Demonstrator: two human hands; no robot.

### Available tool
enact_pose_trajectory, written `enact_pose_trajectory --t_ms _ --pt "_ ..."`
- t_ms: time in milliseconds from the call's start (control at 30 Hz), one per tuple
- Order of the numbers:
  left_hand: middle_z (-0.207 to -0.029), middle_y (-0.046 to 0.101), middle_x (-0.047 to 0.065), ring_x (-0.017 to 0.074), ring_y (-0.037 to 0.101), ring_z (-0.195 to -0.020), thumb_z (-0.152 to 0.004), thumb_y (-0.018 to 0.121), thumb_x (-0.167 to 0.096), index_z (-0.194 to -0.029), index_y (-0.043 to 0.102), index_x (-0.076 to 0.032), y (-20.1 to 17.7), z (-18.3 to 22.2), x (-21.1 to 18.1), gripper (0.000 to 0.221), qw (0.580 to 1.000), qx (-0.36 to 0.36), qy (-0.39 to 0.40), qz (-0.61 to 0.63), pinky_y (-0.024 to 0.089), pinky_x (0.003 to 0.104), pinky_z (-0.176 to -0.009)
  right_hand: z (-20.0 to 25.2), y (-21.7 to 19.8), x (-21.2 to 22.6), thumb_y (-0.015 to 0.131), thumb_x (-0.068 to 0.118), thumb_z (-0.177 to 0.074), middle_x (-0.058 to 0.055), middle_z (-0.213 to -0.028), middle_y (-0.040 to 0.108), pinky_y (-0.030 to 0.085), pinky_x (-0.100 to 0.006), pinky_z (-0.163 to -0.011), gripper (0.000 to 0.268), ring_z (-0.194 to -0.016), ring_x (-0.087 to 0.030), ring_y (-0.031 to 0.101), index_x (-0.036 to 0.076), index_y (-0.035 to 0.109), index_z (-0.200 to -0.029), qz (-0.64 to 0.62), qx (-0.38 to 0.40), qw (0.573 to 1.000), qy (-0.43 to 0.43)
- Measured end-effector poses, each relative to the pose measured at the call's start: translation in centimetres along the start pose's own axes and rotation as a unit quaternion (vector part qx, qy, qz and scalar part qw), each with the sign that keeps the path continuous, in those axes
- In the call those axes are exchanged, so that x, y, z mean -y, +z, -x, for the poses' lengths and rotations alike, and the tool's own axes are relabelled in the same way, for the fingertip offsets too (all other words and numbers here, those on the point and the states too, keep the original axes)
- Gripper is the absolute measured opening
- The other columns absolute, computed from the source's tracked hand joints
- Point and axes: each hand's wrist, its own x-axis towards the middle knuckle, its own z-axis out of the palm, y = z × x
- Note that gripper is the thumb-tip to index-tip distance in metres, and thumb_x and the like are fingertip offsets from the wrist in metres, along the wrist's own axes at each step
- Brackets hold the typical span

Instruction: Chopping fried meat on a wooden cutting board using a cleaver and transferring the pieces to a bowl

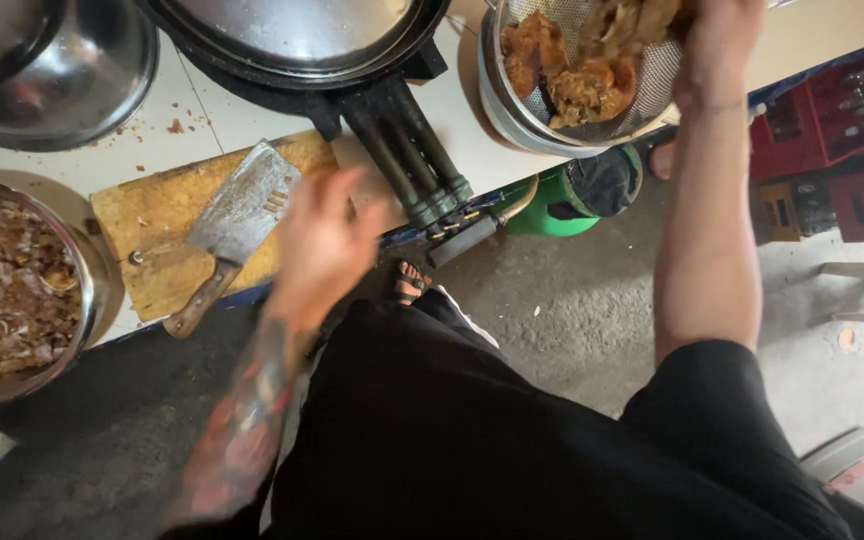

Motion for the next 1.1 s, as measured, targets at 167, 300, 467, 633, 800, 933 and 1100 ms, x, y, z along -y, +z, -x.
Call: enact_pose_trajectory --t_ms 167,300,467,633,800,933,1100 --pt "-0.134 0.058 0.022 0.0357 0.061 -0.119 -0.099 0.066 -0.029 -0.140 0.051 -0.001 2.4 -9.9 -10.1 0.052 0.960 0.206 0.006 0.191 0.054 0.046 -0.096 0.8 1.7 -2.8 0.075 0.005 -0.079 -0.010 -0.084 0.075 0.060 -0.041 -0.078 0.008 -0.084 -0.029 0.074 0.011 0.071 -0.084 -0.120 -0.052 0.991 0.014" --pt "-0.111 0.058 0.012 0.0326 0.063 -0.102 -0.078 0.092 -0.032 -0.121 0.055 -0.006 7.4 -14.2 -13.7 0.062 0.975 -0.017 0.219 0.045 0.056 0.041 -0.081 1.3 2.0 -4.5 0.079 0.004 -0.081 -0.008 -0.070 0.061 0.051 -0.039 -0.066 0.023 -0.066 -0.024 0.063 0.013 0.060 -0.072 -0.149 -0.097 0.984 0.029" --pt "-0.096 0.058 0.002 0.0248 0.056 -0.091 -0.080 0.071 -0.040 -0.108 0.058 -0.018 13.3 -17.2 -15.1 0.039 0.959 -0.036 0.251 -0.128 0.043 0.041 -0.073 2.3 2.3 -4.3 0.079 0.008 -0.081 -0.008 -0.071 0.064 0.049 -0.035 -0.066 0.018 -0.069 -0.022 0.064 0.011 0.061 -0.077 -0.132 -0.082 0.985 0.069" --pt "-0.091 0.061 0.003 0.0257 0.057 -0.086 -0.078 0.070 -0.027 -0.098 0.061 -0.017 15.0 -18.0 -14.6 0.024 0.952 -0.042 0.284 -0.104 0.044 0.041 -0.070 2.7 1.7 -1.5 0.076 0.026 -0.080 -0.005 -0.088 0.066 0.053 -0.032 -0.076 0.029 -0.085 -0.018 0.065 0.014 0.060 -0.101 0.004 -0.020 0.995 0.103" --pt "-0.085 0.055 0.004 0.0239 0.051 -0.078 -0.090 0.057 -0.010 -0.092 0.060 -0.013 15.3 -18.2 -14.4 0.006 0.928 -0.094 0.349 -0.090 0.047 0.036 -0.069 0.0 1.6 -0.9 0.075 0.046 -0.095 -0.001 -0.118 0.072 0.055 -0.030 -0.094 0.043 -0.107 -0.012 0.066 0.011 0.070 -0.120 0.222 0.173 0.957 -0.074" --pt "-0.086 0.052 0.005 0.0238 0.051 -0.079 -0.089 0.057 -0.010 -0.098 0.061 -0.010 15.5 -18.5 -13.7 0.009 0.927 -0.086 0.351 -0.098 0.048 0.036 -0.070 -2.3 1.3 -2.8 0.075 0.046 -0.101 0.006 -0.100 0.069 0.048 -0.026 -0.080 0.032 -0.093 -0.004 0.059 0.014 0.073 -0.105 0.278 0.175 0.936 -0.125" --pt "-0.083 0.050 0.003 0.0212 0.047 -0.077 -0.095 0.051 -0.008 -0.089 0.057 -0.014 13.6 -18.2 -14.6 0.011 0.910 -0.121 0.385 -0.096 0.042 0.034 -0.067 -3.3 1.1 -4.3 0.075 0.043 -0.097 -0.006 -0.113 0.075 0.056 -0.034 -0.085 0.038 -0.104 -0.015 0.068 0.010 0.072 -0.114 0.317 0.096 0.937 -0.112"
